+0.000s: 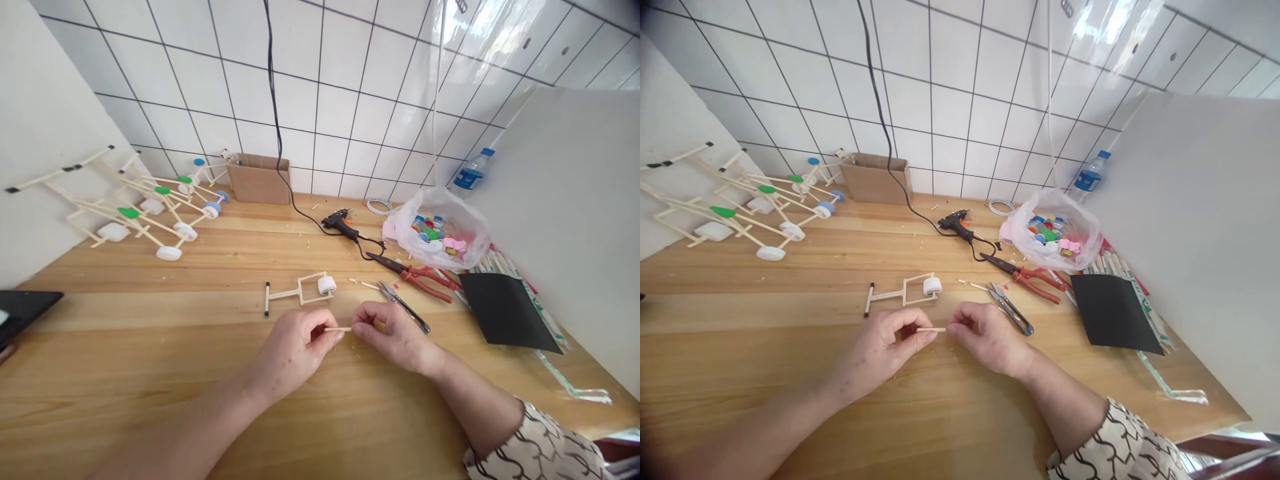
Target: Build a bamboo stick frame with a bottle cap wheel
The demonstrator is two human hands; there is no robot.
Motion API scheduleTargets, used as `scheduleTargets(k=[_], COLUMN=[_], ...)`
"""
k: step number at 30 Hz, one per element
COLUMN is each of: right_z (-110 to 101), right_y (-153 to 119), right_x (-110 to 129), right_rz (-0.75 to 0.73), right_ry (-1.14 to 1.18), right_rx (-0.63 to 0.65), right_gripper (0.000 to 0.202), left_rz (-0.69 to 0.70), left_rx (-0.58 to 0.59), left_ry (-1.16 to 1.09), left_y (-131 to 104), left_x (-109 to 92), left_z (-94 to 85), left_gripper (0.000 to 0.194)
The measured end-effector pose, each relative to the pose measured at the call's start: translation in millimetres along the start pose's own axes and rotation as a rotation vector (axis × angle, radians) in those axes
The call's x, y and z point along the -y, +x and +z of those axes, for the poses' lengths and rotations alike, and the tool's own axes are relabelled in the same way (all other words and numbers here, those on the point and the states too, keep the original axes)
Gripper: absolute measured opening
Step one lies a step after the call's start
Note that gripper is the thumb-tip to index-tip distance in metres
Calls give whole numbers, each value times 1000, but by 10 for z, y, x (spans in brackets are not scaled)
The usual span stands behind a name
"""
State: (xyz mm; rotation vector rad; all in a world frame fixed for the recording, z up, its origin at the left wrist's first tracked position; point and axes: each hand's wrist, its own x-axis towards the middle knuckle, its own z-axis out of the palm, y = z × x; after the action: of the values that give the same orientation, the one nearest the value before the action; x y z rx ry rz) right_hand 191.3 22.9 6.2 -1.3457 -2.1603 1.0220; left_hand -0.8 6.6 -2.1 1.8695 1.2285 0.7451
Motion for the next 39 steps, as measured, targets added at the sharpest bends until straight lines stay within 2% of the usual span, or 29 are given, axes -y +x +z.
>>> scheduleTargets(k=[5,9,14,18,20,25,30,32,36,39], right_z=[11,27,32,11,-22,-290,-695,-786,-828,-812], right_y=[-1,9,20,28,41,107,151,155,152,136], right_x=[-39,-72,-89,-96,-103,-183,-469,-608,-794,-838], right_rz=[-32,-64,-115,-128,-113,-12,121,171,216,233], right_ry=[-112,-204,-277,-234,-214,-251,-340,-398,-554,-672], right_rx=[28,26,5,-4,-49,-346,-545,-578,-544,-502], right_gripper=[12,13,17,29,34,28,18,14,8,16], left_rz=[182,327,364,388,381,369,376,367,350,349], left_rx=[-24,-32,-40,-27,-22,-47,-67,-53,0,12], left_ry=[272,443,531,558,549,492,499,510,539,550], left_y=[-17,-14,-13,-10,-9,-17,-30,-33,-26,-17], left_x=[79,148,197,202,205,206,172,164,173,181], left_z=[55,85,107,105,104,101,87,86,92,95], left_gripper=[28,24,19,21,23,24,24,23,22,24])
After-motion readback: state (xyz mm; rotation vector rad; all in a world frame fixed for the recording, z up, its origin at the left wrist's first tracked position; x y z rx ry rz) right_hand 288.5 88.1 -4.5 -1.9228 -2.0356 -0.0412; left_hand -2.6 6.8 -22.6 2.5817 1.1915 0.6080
